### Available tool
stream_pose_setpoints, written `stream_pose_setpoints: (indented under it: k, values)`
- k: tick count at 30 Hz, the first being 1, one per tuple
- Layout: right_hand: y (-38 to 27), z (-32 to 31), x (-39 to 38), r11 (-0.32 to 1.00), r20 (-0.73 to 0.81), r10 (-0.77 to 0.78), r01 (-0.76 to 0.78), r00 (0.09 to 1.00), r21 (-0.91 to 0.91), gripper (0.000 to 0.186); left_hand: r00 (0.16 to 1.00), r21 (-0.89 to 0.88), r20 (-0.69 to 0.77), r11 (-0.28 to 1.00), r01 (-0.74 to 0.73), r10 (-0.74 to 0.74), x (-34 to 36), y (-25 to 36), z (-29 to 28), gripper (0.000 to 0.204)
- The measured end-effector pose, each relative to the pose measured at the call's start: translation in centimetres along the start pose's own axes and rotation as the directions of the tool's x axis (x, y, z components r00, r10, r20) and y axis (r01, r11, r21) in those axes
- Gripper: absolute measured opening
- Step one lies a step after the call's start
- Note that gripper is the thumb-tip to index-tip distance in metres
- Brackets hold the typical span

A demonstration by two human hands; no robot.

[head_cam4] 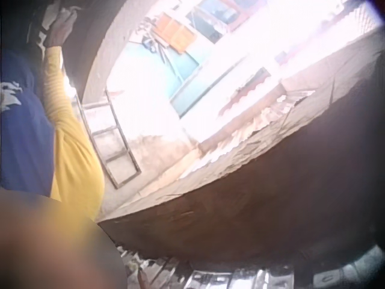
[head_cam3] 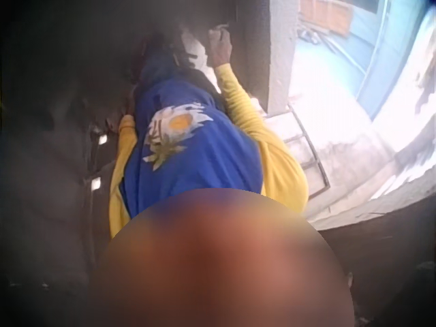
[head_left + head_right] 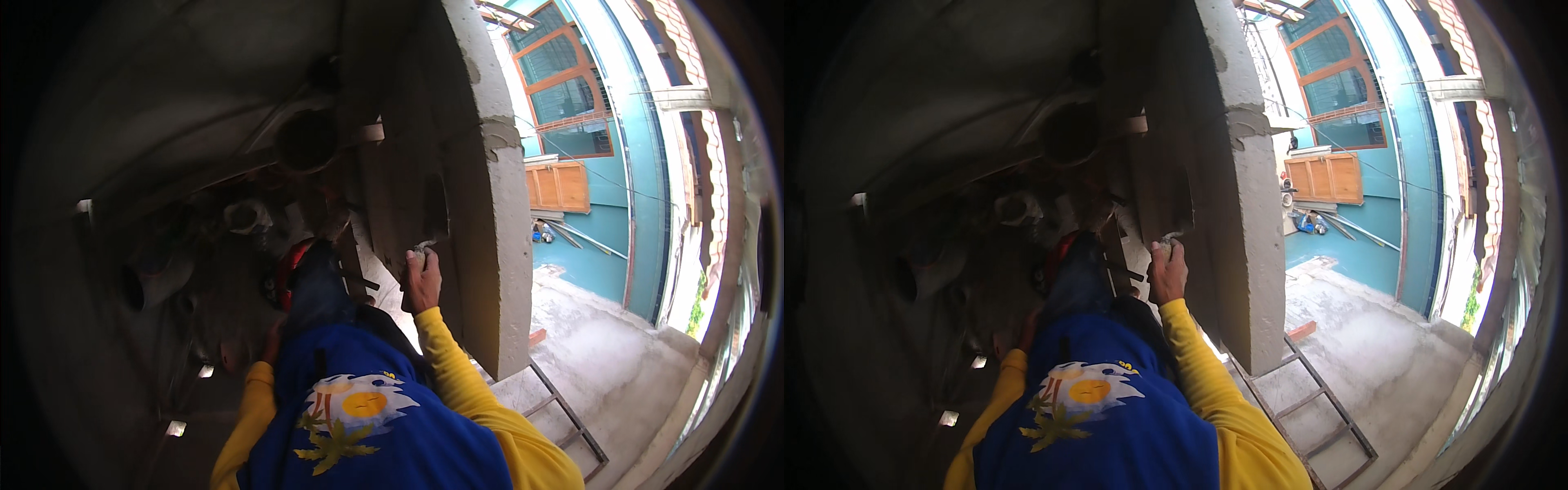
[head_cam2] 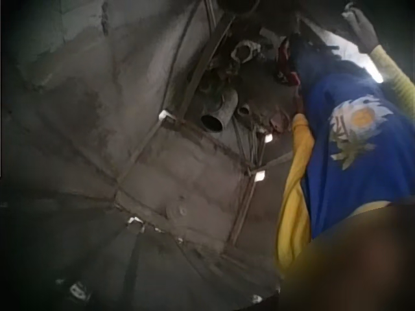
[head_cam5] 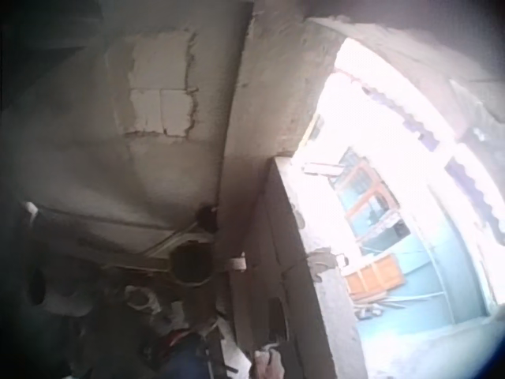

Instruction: The person lifts and positions a large white aerated concrete block onto a wall, taps it with a hammer to align it, then uses a trowel to apply and smooth mortar along the joint between the block and the wall. The person works from a scaffold or elevated platform in an outdoor construction area.

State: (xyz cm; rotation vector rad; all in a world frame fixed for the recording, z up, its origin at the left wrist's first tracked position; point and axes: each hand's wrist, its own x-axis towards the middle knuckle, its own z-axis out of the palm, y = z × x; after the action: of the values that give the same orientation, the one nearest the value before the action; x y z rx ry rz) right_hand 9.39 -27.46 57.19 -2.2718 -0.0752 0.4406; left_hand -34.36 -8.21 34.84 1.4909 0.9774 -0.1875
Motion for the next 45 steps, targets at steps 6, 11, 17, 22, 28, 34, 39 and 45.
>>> stream_pose_setpoints:
  k: [6, 11, 17, 22, 28, 34, 39, 45]
  values:
    - [-4.9, -13.9, 0.6, 0.989, 0.034, -0.058, 0.053, 0.998, 0.136, 0.034, 0.999, -0.047, -0.004, 0.998, 0.033, -0.034, 0.2, 1.3, 0.3, 0.040]
    - [-5.4, -24.1, 3.2, 0.690, -0.099, -0.597, 0.447, 0.796, -0.569, 0.031, 0.999, -0.034, 0.005, 0.998, 0.045, -0.045, 0.5, 3.9, 1.3, 0.042]
    - [-7.8, -23.8, 3.6, 0.997, 0.028, -0.051, 0.050, 0.998, 0.059, 0.038, 0.995, 0.043, -0.089, 0.998, -0.041, 0.045, 1.3, 0.8, 0.9, 0.039]
    - [-9.4, -23.3, 6.7, 0.976, 0.154, -0.044, 0.075, 0.987, -0.202, 0.033, 0.993, 0.049, -0.117, 0.999, 0.015, -0.009, 0.7, 3.1, 0.9, 0.045]
    - [-9.5, -23.8, 11.5, 0.874, 0.160, -0.125, 0.185, 0.979, -0.450, 0.034, 0.987, 0.053, -0.149, 0.996, 0.075, -0.066, 0.1, 5.4, 0.6, 0.052]
    - [-9.0, -24.8, 13.5, 0.915, 0.139, -0.092, 0.139, 0.986, -0.379, 0.039, 0.990, -0.124, -0.128, 0.991, 0.046, -0.062, 0.6, 1.3, 0.8, 0.050]
    - [-7.7, -24.2, 14.4, 0.637, 0.059, -0.491, 0.405, 0.869, -0.656, 0.033, 0.988, 0.057, -0.155, 0.998, 0.031, -0.022, 1.2, 1.9, 1.2, 0.046]
    - [-10.5, -23.3, 15.0, 0.950, 0.098, -0.134, 0.155, 0.986, -0.269, 0.039, 0.988, 0.032, -0.152, 0.999, -0.012, 0.016, 1.3, 2.7, 0.9, 0.046]
